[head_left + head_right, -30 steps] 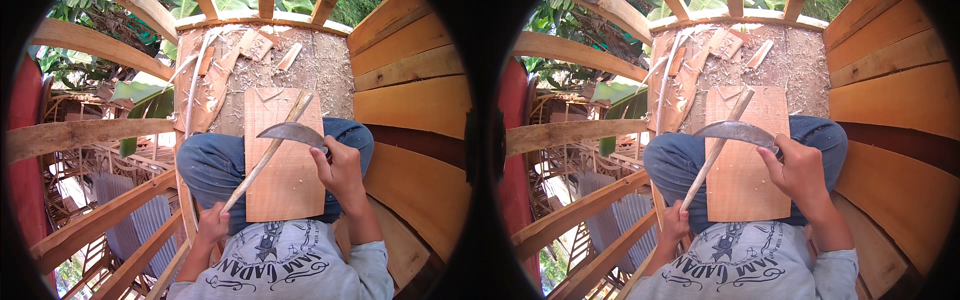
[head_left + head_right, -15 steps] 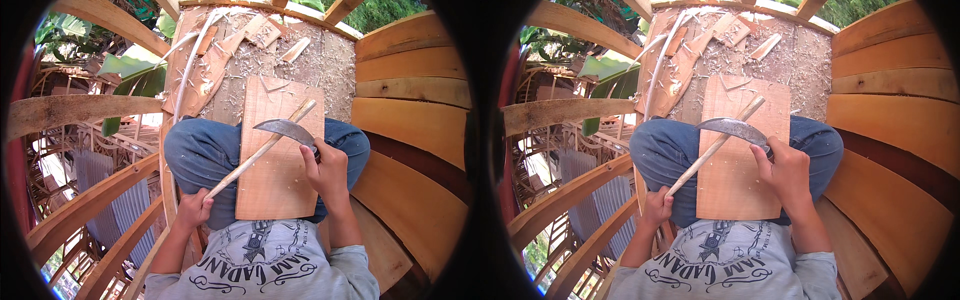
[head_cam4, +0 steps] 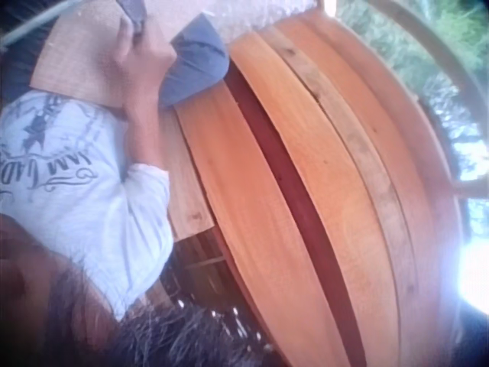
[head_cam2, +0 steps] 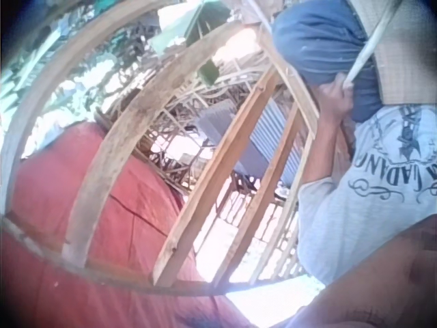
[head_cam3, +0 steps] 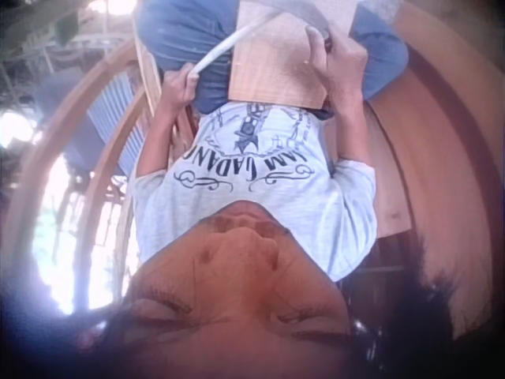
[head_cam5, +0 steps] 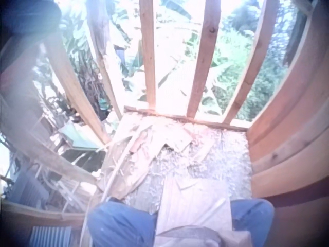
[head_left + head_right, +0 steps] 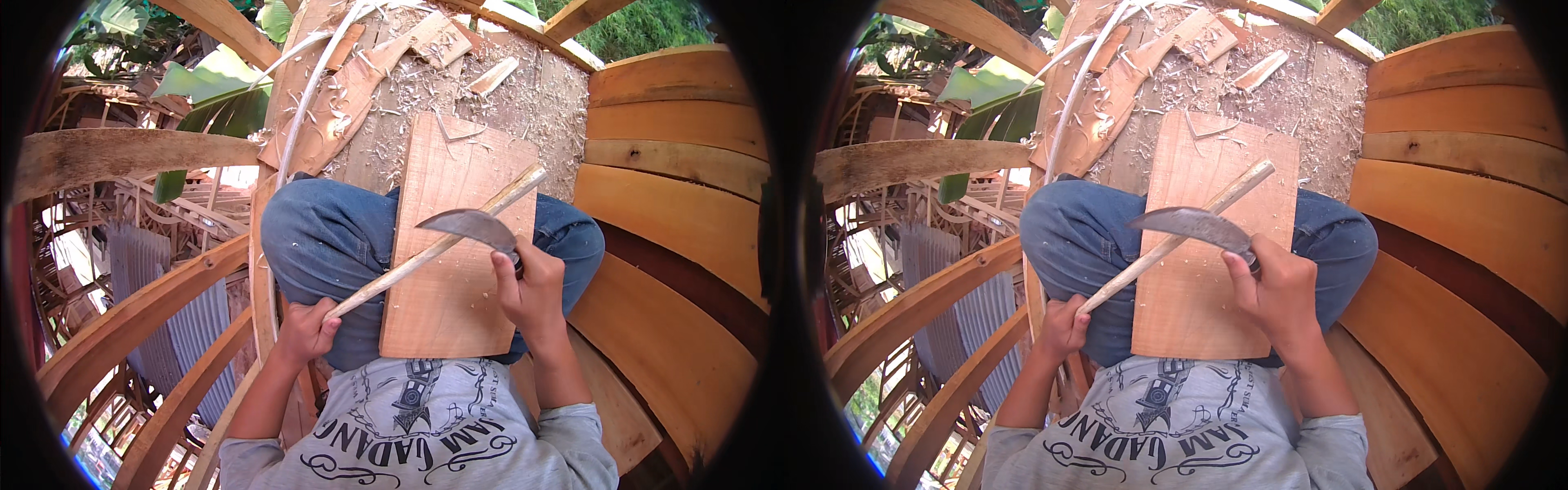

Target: The person sits cross-legged and uses a curved knife to shave and shape a long, thin piece of wood. They hold the wood against a flat board on their lap and repeatedly scrape the surface to remove bark and smooth the wood.

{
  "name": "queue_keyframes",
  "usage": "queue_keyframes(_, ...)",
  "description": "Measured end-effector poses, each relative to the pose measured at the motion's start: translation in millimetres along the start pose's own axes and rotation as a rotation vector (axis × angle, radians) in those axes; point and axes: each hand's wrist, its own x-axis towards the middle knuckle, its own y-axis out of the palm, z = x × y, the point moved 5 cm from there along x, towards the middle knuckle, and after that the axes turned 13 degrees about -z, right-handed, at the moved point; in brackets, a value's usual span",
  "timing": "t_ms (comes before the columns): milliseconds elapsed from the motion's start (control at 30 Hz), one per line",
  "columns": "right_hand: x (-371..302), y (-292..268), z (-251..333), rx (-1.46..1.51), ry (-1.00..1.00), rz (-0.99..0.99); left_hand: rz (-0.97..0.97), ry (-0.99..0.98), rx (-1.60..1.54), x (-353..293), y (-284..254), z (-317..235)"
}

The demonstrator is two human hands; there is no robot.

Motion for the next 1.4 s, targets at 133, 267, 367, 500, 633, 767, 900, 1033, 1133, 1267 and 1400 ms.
queue_keyframes(133,1.9,-4.8,1.6,-0.028,-0.006,-0.021,0.005,-0.019,-0.015,-1.8,1.4,4.0)
queue_keyframes(267,-0.1,-4.2,2.6,-0.009,-0.038,-0.034,-0.013,-0.014,-0.021,-2.2,0.2,2.5)
queue_keyframes(367,9.0,-9.5,-5.2,0.031,0.034,-0.053,0.029,-0.054,-0.034,2.9,1.0,1.2)
queue_keyframes(500,8.8,-8.6,-0.9,0.031,-0.075,-0.077,0.02,-0.039,-0.056,-0.2,0.9,5.8)
queue_keyframes(633,11.6,-7.1,-8.0,-0.006,-0.062,-0.054,0.024,-0.085,-0.075,0.2,1.3,3.9)
queue_keyframes(767,12.3,-8.0,-2.5,-0.012,-0.068,-0.012,0.016,-0.073,-0.061,-1.0,0.1,5.2)
queue_keyframes(900,10.9,-3.1,-10.7,0.057,-0.015,-0.087,0.017,-0.091,-0.061,4.5,0.2,0.9)
queue_keyframes(1033,12.0,-3.8,-6.1,0.118,-0.051,-0.146,0.005,-0.079,-0.052,0.9,1.0,4.8)
queue_keyframes(1133,20.5,-17.8,-37.3,0.225,0.209,-0.218,0.007,-0.068,-0.038,-4.1,2.2,5.8)
queue_keyframes(1267,14.7,-27.4,-27.4,0.225,0.064,-0.225,-0.047,0.034,0.009,-6.1,1.8,3.4)
queue_keyframes(1400,15.5,-45.5,-17.4,0.145,0.019,-0.223,-0.121,-0.012,0.16,-6.9,6.3,-4.6)
